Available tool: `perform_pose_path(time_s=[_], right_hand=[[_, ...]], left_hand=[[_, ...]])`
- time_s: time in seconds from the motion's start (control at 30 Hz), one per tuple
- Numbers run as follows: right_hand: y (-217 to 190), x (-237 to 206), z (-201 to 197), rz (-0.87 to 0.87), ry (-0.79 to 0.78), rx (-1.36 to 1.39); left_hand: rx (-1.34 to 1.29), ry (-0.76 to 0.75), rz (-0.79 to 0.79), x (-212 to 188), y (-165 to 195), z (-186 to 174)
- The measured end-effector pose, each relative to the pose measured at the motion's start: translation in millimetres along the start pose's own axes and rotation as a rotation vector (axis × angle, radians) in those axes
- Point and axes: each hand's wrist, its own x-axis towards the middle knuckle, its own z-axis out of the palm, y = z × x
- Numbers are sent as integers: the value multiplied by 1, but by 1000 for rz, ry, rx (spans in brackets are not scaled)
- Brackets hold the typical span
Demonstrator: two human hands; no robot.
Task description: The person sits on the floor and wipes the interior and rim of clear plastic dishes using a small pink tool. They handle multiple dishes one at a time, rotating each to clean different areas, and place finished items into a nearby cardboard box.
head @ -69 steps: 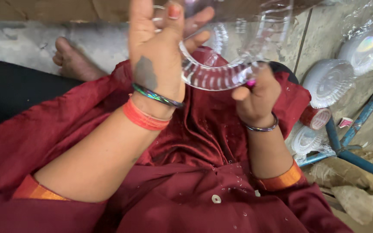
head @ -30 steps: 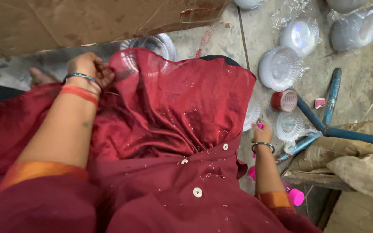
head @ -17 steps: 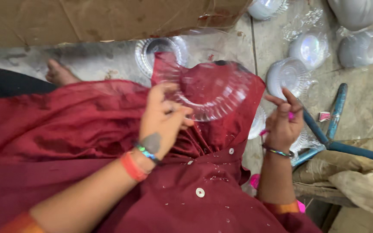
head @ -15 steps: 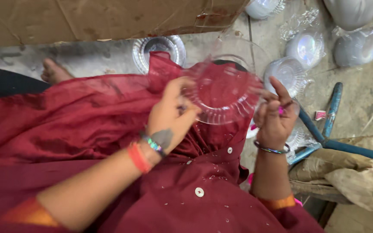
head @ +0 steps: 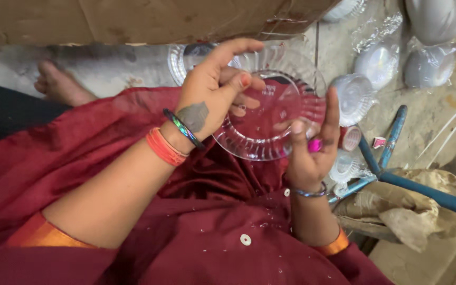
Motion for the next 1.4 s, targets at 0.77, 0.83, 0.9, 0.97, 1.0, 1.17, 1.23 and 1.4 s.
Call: perform_pose_path(time_s=[0.77, 0.83, 0.9, 0.97, 1.0, 1.17, 1.23, 1.4], right_hand=[[28, 63, -73, -48, -242, -33], [26, 64, -75, -81, -390, -130], [23, 67, -73, -150, -557, -175], [19, 71, -65, -224, -614, -250], [17, 72, -60, -259, -644, -286], [8, 79, -41, -336, -672, -430], [8, 78, -37, -341, -684, -425], [17, 78, -42, -453, -613, -632]], left_hand=[[-26, -52, 121, 23, 25, -32], [27, -68, 59, 24, 28, -33], [59, -119, 86, 25, 29, -33], [79, -204, 200, 26, 30, -33], [81, -202, 156, 26, 30, -34], [119, -219, 74, 25, 31, -38], [115, -212, -17, 25, 31, -38], [117, -219, 47, 25, 27, -37]])
